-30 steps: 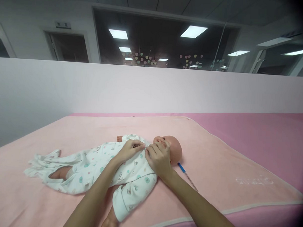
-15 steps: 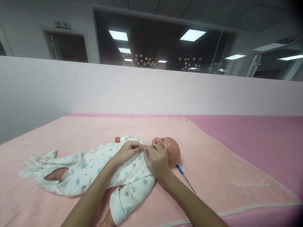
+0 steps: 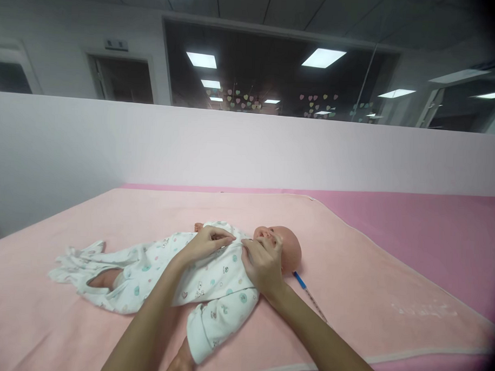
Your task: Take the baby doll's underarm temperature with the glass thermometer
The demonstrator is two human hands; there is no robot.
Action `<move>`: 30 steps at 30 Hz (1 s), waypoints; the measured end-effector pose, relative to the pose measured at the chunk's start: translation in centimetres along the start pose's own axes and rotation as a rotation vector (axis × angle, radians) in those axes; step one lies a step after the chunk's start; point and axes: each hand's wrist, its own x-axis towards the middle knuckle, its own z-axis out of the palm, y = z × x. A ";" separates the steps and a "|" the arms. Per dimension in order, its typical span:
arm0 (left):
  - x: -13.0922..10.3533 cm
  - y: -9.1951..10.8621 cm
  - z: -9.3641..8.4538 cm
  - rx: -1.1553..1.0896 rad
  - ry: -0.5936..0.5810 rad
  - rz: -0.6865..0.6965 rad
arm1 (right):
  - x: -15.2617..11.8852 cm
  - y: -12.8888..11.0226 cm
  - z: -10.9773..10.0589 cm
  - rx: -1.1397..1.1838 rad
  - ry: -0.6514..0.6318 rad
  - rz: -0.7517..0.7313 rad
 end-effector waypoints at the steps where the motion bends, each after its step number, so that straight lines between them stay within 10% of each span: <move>1: -0.2 -0.1 -0.5 0.002 -0.011 -0.023 | 0.0 0.0 0.0 0.007 0.013 0.000; 21: -1.8 -1.6 -2.5 -0.240 -0.116 -0.033 | 1.3 -2.9 0.4 0.132 -0.108 -0.175; 30: -2.0 -1.4 -2.6 -0.358 -0.150 -0.010 | 1.3 -4.0 1.3 0.225 -0.179 -0.037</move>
